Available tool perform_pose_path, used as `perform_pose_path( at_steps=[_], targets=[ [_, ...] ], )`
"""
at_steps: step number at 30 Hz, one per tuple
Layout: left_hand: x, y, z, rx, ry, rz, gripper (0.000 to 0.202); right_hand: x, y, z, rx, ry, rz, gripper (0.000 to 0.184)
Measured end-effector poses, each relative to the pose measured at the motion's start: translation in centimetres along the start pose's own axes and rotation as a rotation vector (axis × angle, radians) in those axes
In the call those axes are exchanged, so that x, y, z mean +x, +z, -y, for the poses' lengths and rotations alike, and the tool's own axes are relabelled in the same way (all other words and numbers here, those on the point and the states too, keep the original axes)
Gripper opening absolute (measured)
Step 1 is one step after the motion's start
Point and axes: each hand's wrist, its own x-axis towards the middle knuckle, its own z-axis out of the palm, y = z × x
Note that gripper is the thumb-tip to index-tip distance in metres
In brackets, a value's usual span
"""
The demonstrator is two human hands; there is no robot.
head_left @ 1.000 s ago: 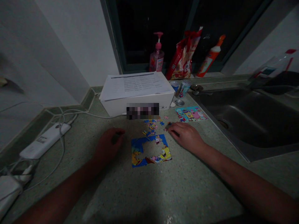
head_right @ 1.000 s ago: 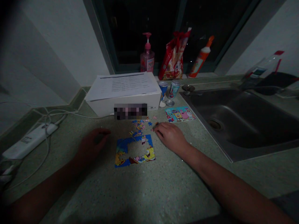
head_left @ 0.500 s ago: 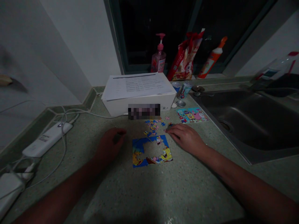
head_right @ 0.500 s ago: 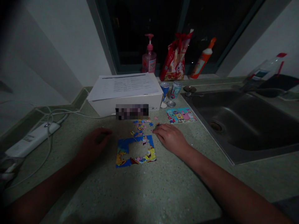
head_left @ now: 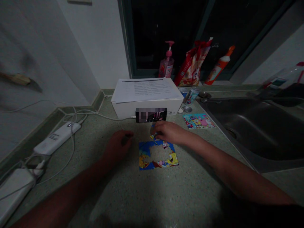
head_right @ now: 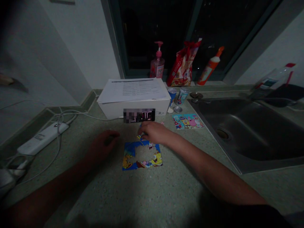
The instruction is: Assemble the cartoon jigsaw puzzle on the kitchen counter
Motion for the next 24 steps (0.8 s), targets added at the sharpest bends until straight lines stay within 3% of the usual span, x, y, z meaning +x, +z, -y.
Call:
perform_pose_path(
  at_steps=[4, 24],
  targets=[
    [0.0, -0.1, -0.3, 0.005, -0.006, -0.001, 0.023, 1.4, 0.2, -0.3, 0.043, -0.004, 0.062, 0.029],
    [0.1, 0.0, -0.3, 0.003, 0.022, 0.001, 0.023, 2.4, 0.2, -0.4, -0.009, 0.093, 0.133, 0.018]
  ],
)
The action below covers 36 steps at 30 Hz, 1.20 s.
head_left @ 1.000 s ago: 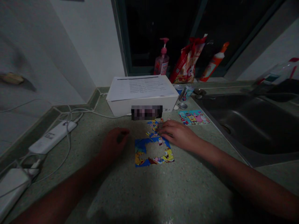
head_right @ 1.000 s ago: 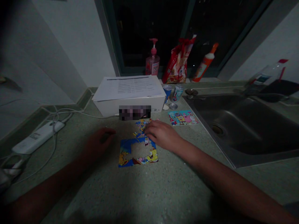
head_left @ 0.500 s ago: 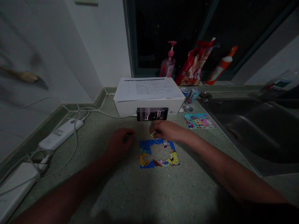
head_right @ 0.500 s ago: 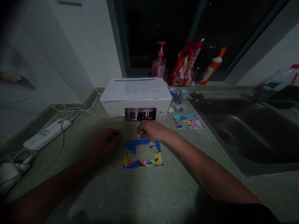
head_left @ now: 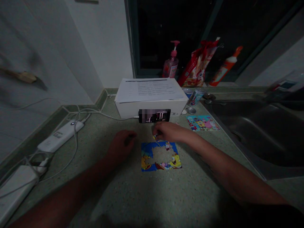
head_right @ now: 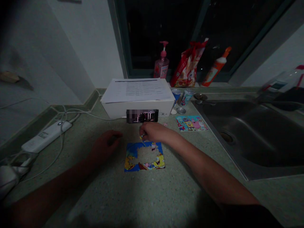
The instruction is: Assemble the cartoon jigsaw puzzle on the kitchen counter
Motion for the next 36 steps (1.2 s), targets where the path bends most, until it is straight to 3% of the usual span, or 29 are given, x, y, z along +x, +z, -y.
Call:
perform_pose_path(
  at_steps=[14, 28, 32, 36],
  targets=[
    [-0.1, -0.1, -0.3, 0.012, -0.011, 0.003, 0.022, -0.4, 0.0, 0.5, 0.099, 0.094, -0.032, 0.011],
    [-0.1, -0.2, -0.4, 0.005, 0.011, -0.002, 0.021, -0.7, -0.2, 0.5, 0.183, 0.068, 0.035, 0.007],
    [-0.2, 0.0, -0.1, 0.031, 0.068, -0.031, 0.022, -0.9, -0.3, 1.0, 0.201, 0.048, -0.003, 0.007],
    [-0.9, 0.4, -0.7, 0.042, 0.230, -0.093, 0.021, -1.1, 0.0, 2.1, 0.309, 0.029, -0.063, 0.006]
  ],
)
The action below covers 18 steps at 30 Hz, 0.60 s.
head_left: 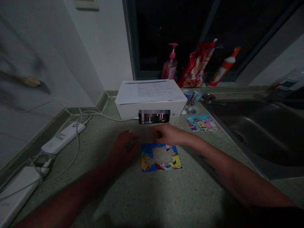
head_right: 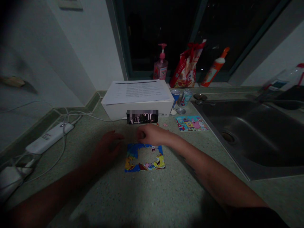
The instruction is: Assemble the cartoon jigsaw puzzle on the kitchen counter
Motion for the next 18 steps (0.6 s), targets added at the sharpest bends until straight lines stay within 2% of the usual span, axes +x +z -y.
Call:
perform_pose_path(
  at_steps=[3, 5, 11, 15, 18],
  targets=[
    [-0.6, 0.1, -1.1, -0.017, 0.157, -0.022, 0.020, -0.1, 1.0, 0.7, 0.152, -0.013, -0.003, 0.011],
    [-0.9, 0.1, -1.6, -0.016, 0.216, -0.021, 0.020, 0.0, 1.9, 0.9, 0.251, -0.007, -0.007, 0.012],
    [-1.0, 0.1, -1.9, 0.010, 0.205, 0.077, 0.018, 0.6, 3.9, 0.9, 0.521, 0.030, -0.035, 0.013],
    [-0.8, 0.3, -1.7, 0.027, 0.211, 0.017, 0.016, 0.7, 4.0, 1.0, 0.521, 0.046, -0.072, 0.013],
    [-0.8, 0.5, -1.6, 0.027, 0.269, -0.041, 0.016, 0.7, 3.9, 1.2, 0.508, 0.053, -0.086, 0.014]
  ],
)
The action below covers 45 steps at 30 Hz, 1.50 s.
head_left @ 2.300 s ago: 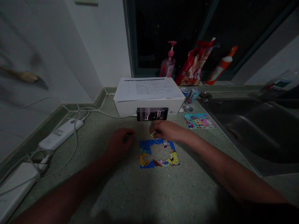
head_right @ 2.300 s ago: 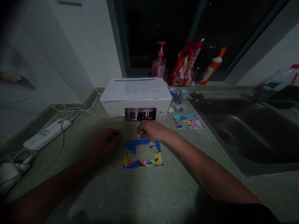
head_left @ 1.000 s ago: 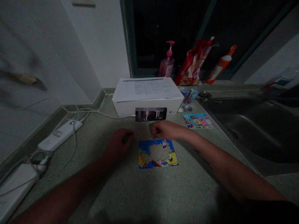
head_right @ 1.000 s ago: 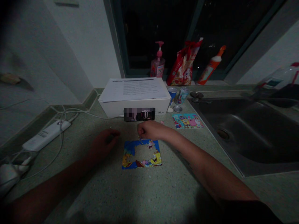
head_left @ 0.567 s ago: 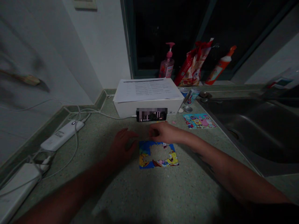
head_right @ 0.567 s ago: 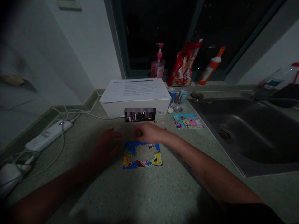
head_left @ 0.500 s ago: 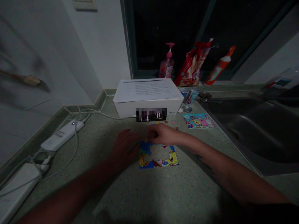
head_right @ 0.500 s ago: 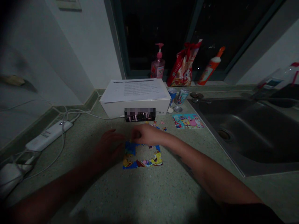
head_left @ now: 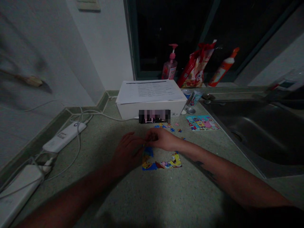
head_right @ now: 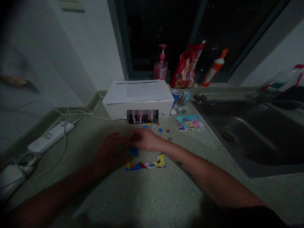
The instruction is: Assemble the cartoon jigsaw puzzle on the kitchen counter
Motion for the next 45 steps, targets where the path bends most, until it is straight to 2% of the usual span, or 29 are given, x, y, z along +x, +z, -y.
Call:
perform_pose_path(
  at_steps=[6, 15, 22, 32, 39, 43, 45],
  targets=[
    [0.0, 0.2, 0.0, 0.007, 0.101, -0.076, 0.021, 0.0, 0.0, -0.6, 0.034, -0.014, 0.011, 0.021],
    [0.0, 0.3, 0.2, 0.028, 0.095, -0.017, 0.021, 0.0, 0.1, -1.2, 0.053, -0.025, 0.041, 0.039],
    [0.2, 0.3, 0.1, 0.009, 0.082, -0.085, 0.024, -0.1, -0.1, -0.7, 0.024, -0.005, 0.022, 0.040],
    [0.2, 0.3, 0.1, 0.053, 0.073, -0.090, 0.027, -0.1, 0.1, -0.6, 0.057, -0.027, -0.011, 0.033],
    [0.3, 0.2, 0.2, 0.044, 0.055, -0.101, 0.021, -1.2, -2.3, -0.5, -0.085, -0.079, -0.183, 0.022],
    [0.3, 0.1, 0.3, 0.013, 0.009, -0.068, 0.018, -3.9, -4.2, -1.9, -0.101, -0.095, -0.236, 0.023],
    [0.3, 0.1, 0.2, 0.008, -0.003, -0.060, 0.017, -5.9, -4.9, -3.0, -0.152, -0.106, -0.310, 0.023]
  ],
)
